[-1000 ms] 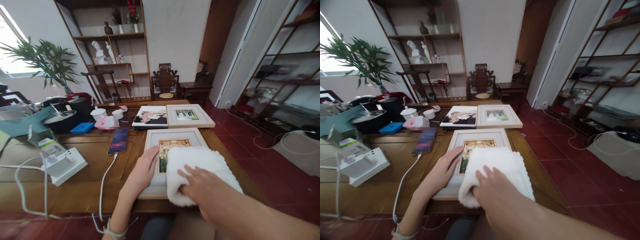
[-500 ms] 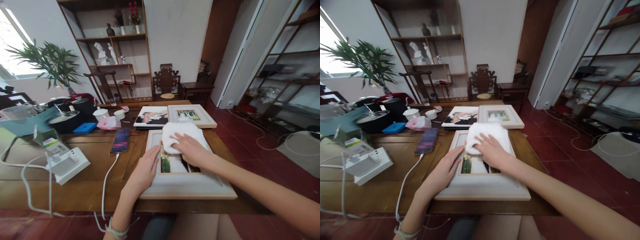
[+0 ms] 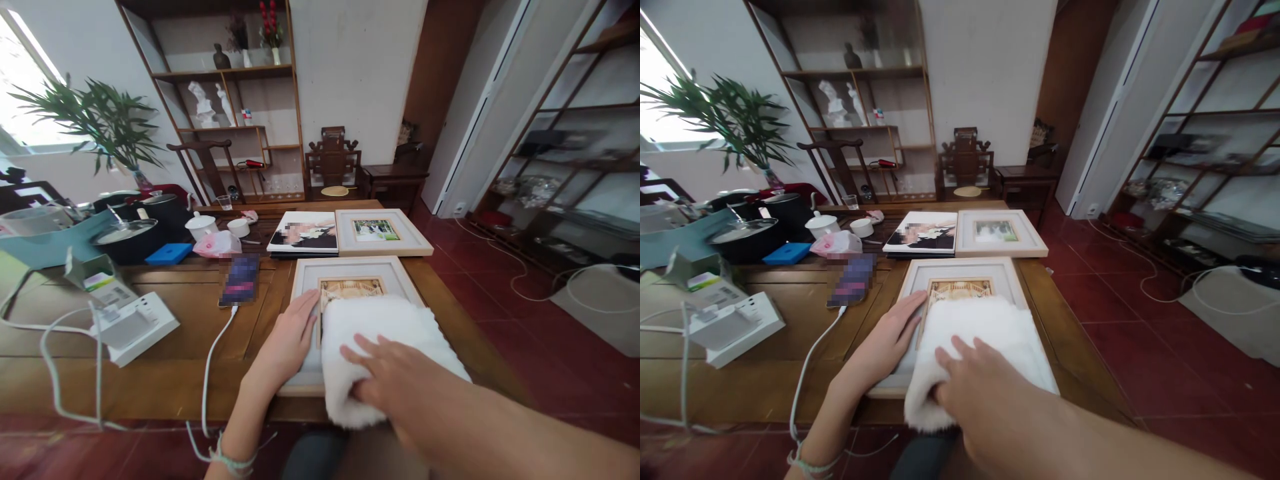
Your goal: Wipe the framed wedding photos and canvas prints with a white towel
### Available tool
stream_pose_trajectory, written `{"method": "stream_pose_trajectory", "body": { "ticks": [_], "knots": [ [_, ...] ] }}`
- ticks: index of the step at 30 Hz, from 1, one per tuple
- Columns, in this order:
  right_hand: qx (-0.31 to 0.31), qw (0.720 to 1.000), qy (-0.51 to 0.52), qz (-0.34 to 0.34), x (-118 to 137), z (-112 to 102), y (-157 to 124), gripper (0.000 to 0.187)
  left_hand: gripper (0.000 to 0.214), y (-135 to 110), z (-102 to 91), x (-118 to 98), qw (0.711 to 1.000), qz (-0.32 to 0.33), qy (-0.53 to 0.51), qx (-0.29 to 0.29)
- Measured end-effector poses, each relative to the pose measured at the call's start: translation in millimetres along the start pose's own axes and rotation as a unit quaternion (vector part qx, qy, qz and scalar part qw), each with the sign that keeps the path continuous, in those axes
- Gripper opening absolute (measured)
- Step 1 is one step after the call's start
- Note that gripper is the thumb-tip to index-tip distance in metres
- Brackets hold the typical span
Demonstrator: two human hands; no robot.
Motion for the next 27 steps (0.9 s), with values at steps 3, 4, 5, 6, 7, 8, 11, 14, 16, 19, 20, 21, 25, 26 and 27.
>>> {"method": "stream_pose_trajectory", "body": {
  "ticks": [3,4,5,6,7,8,11,14,16,19,20,21,25,26,27],
  "knots": [
    [0.005,0.999,0.034,-0.009,7,-5,-17,0.061,0.042,0,-0.2,0,1.0,-0.011,0.0,0.01],
    [-0.014,0.999,0.049,-0.006,4,-4,-17,0.063,0.042,-1,-0.1,0,1.0,-0.013,0.0,0.011],
    [-0.035,0.997,0.062,-0.001,-1,-2,-14,0.064,0.042,-1,0.1,0,1.0,-0.013,0.0,0.011],
    [-0.056,0.996,0.068,0.007,-8,2,-9,0.063,0.042,-1,0.3,1,1.0,-0.01,-0.001,0.009],
    [-0.077,0.995,0.067,0.02,-17,7,-1,0.062,0.042,-1,0.4,1,1.0,-0.007,-0.002,0.004],
    [-0.098,0.993,0.059,0.036,-26,11,8,0.061,0.041,-1,0.3,0,1.0,-0.002,-0.004,-0.003],
    [-0.159,0.983,0.009,0.094,-57,15,40,0.06,0.039,0,-1.4,-1,1.0,0.004,-0.014,-0.026],
    [-0.221,0.967,-0.036,0.12,-75,4,74,0.059,0.037,1,-3.8,-3,0.999,-0.001,-0.022,-0.039],
    [-0.236,0.962,-0.058,0.122,-76,-4,94,0.057,0.037,1,-5.2,-4,0.998,0.001,-0.031,-0.048],
    [-0.217,0.967,-0.075,0.106,-65,-9,115,0.045,0.038,0,-7.2,-5,0.997,0.005,-0.047,-0.066],
    [-0.208,0.97,-0.077,0.098,-60,-9,120,0.041,0.039,0,-7.8,-6,0.996,0.005,-0.049,-0.069],
    [-0.2,0.973,-0.078,0.09,-55,-7,122,0.037,0.039,0,-8.4,-6,0.996,0.004,-0.05,-0.072],
    [-0.177,0.979,-0.082,0.062,-36,-1,117,0.037,0.038,0,-10.1,-8,0.994,-0.009,-0.05,-0.093],
    [-0.172,0.98,-0.084,0.053,-31,0,113,0.038,0.037,0,-10.3,-8,0.993,-0.013,-0.051,-0.101],
    [-0.167,0.981,-0.087,0.043,-26,1,108,0.039,0.037,-1,-10.4,-8,0.993,-0.015,-0.051,-0.109]
  ]
}}
Point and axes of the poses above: each hand's wrist, its own y-axis towards the middle knuckle, its own z-axis out of the palm, x = y × z, the point moved 2 cm from there along y, towards the middle knuckle, and after that the axes turned 13 degrees about z, right-handed, at the moved point
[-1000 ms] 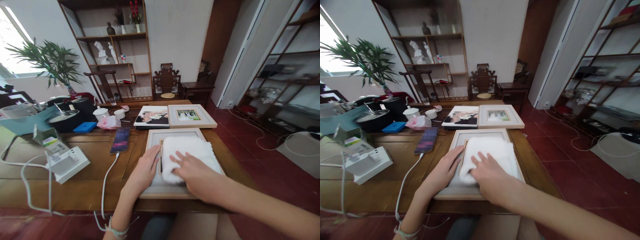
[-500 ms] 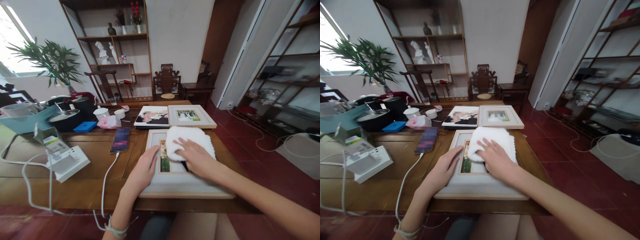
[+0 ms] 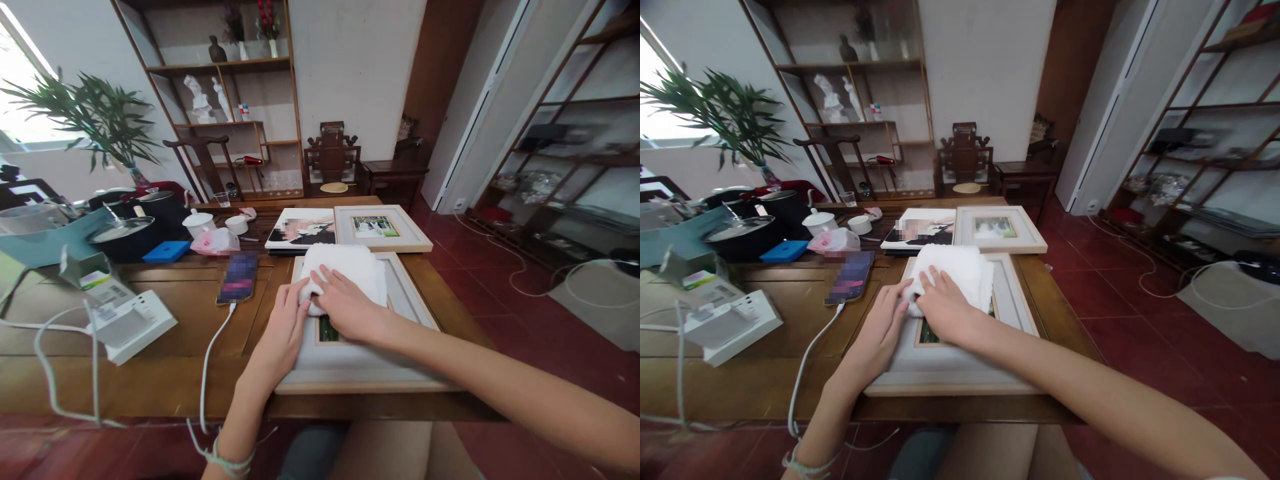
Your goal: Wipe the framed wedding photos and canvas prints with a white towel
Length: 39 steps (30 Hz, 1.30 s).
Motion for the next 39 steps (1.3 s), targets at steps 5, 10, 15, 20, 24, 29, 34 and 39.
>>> {"method": "stream_pose_trajectory", "body": {
  "ticks": [5,10,15,20,24,29,34,39],
  "knots": [
    [0.043,0.998,0.001,-0.051,21,-7,-33,0.046,0.037,-1,0.1,0,1.0,0.005,-0.007,0.0],
    [0.031,0.994,0.056,-0.094,25,-12,-67,0.027,0.037,0,-0.5,-1,1.0,0.001,0.004,0.008],
    [0.086,0.993,0.055,-0.055,-2,-19,-93,0.031,0.034,-1,2.4,1,0.998,-0.01,0.035,0.045],
    [0.098,0.994,0.038,0.043,-44,-21,-126,0.034,0.036,-1,4.0,4,0.997,-0.017,0.051,0.063],
    [0.024,0.996,0.062,0.05,-67,-14,-151,0.037,0.036,0,4.9,3,0.995,0.006,0.045,0.084],
    [0.032,0.992,0.113,0.049,-88,-25,-144,0.044,0.036,0,5.7,2,0.993,0.032,0.044,0.102],
    [-0.126,0.954,0.208,0.178,-115,-56,-91,0.018,0.037,-1,5.7,2,0.992,0.027,0.05,0.11],
    [-0.291,0.944,0.066,0.142,-97,-51,-26,0.036,0.037,0,5.7,3,0.991,0.017,0.044,0.121]
  ]
}}
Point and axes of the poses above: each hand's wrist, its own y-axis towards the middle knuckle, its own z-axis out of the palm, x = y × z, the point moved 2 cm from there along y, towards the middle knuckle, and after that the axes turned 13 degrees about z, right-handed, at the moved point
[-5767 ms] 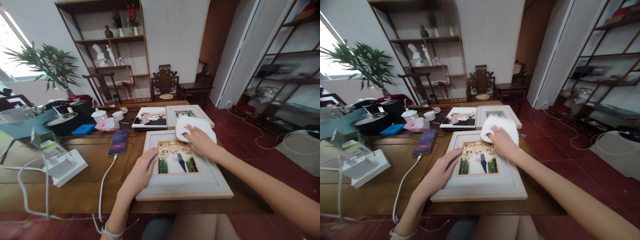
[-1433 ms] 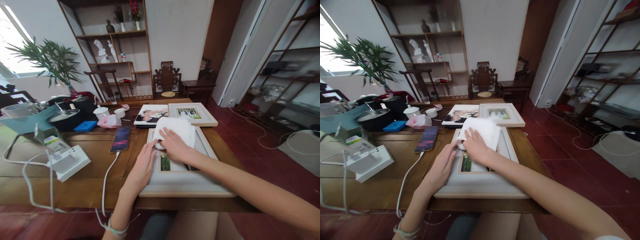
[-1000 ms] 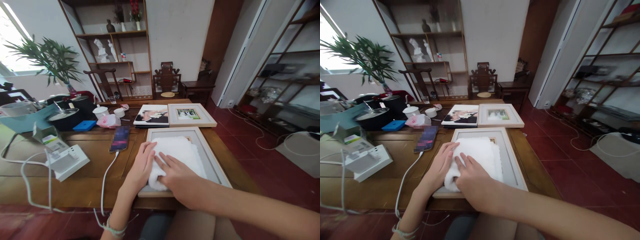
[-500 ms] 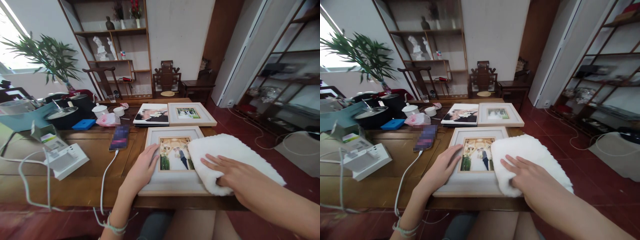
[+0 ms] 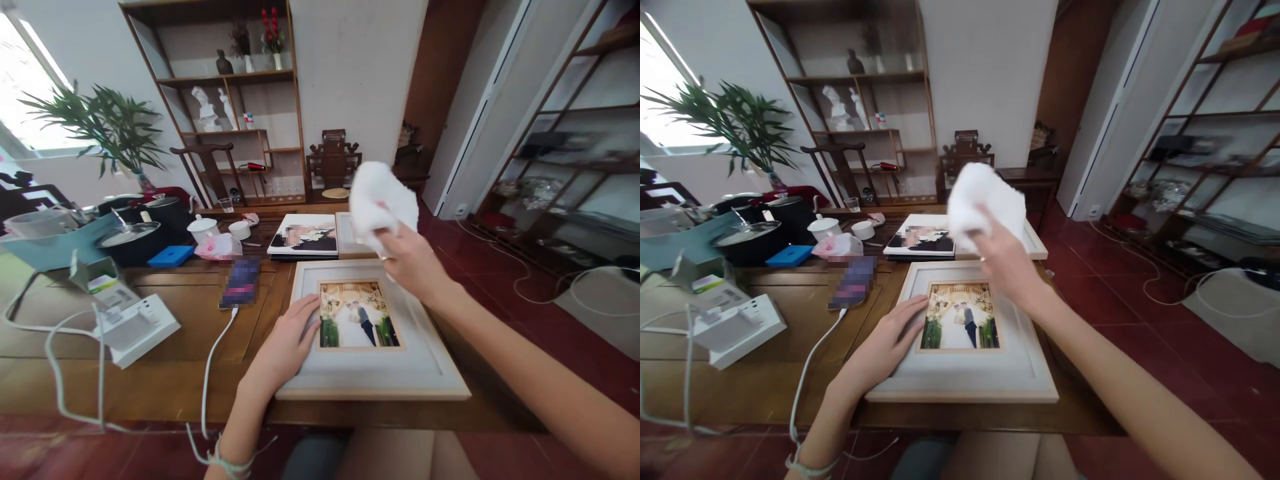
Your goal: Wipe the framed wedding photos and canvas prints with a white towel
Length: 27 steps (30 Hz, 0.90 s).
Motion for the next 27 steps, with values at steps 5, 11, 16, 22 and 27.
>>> {"method": "stream_pose_trajectory", "body": {
  "ticks": [5,11,16,22,27],
  "knots": [
    [0.152,0.956,-0.017,-0.249,38,55,7,0.033,0.035,2,-1.0,-2,1.0,0.018,-0.008,-0.012],
    [0.199,0.94,-0.025,-0.276,44,76,0,0.031,0.034,2,-1.1,-3,0.999,0.03,-0.012,-0.022],
    [0.209,0.95,-0.046,-0.229,42,67,-6,0.033,0.033,1,0.4,-1,0.999,0.037,-0.011,-0.027],
    [0.231,0.956,-0.087,-0.159,7,44,-13,0.037,0.034,0,1.2,1,1.0,0.016,-0.001,-0.016],
    [0.249,0.956,-0.121,-0.101,-36,23,-25,0.041,0.033,0,1.2,1,0.999,0.017,-0.007,-0.035]
  ]
}}
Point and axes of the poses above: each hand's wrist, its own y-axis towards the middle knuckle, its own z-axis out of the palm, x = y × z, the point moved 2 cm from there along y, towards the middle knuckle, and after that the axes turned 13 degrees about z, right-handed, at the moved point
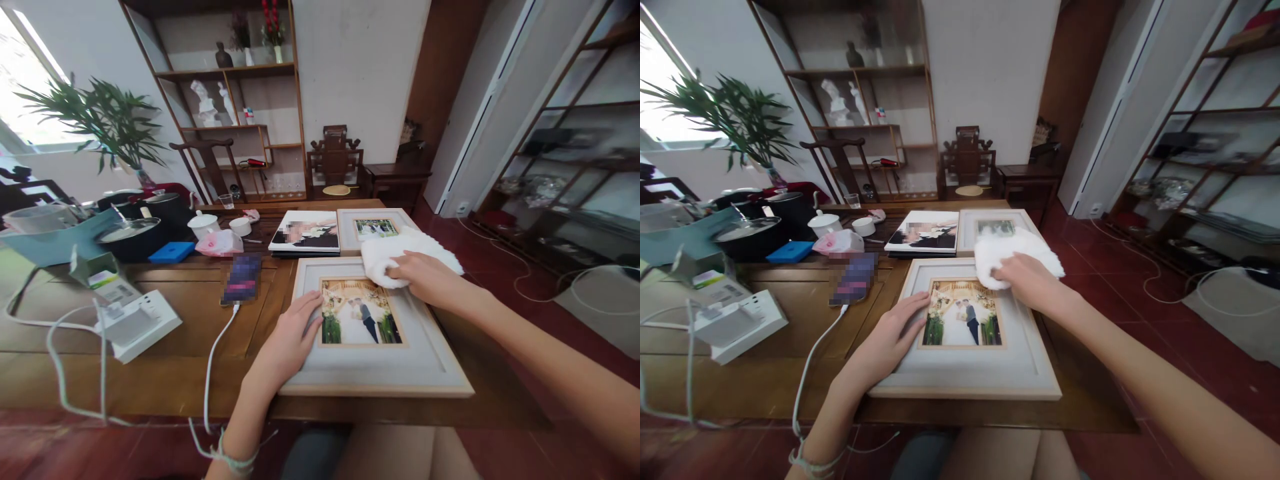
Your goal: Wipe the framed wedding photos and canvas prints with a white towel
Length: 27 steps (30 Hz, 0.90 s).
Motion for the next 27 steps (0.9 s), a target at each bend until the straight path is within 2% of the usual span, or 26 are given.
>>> {"method": "stream_pose_trajectory", "body": {
  "ticks": [3,8,16,19,23,27],
  "knots": [
    [0.016,0.999,0.0,0.029,-6,2,-9,0.046,0.032,0,0.1,0,1.0,0.003,0.002,-0.008],
    [0.032,0.999,0.024,0.016,13,-3,-26,0.048,0.032,2,0.7,1,1.0,-0.002,0.01,-0.008],
    [0.085,0.993,0.077,0.02,47,-32,-101,0.049,0.032,2,1.9,2,1.0,0.001,0.016,0.0],
    [0.089,0.991,0.094,0.018,55,-38,-119,0.05,0.033,2,1.6,2,1.0,0.002,0.02,0.003],
    [0.108,0.99,0.068,0.059,52,-35,-113,0.053,0.033,2,0.3,0,1.0,0.008,0.017,0.001],
    [0.106,0.987,0.021,0.116,37,-25,-81,0.052,0.034,3,-0.9,-1,1.0,0.006,0.01,-0.002]
  ]
}}
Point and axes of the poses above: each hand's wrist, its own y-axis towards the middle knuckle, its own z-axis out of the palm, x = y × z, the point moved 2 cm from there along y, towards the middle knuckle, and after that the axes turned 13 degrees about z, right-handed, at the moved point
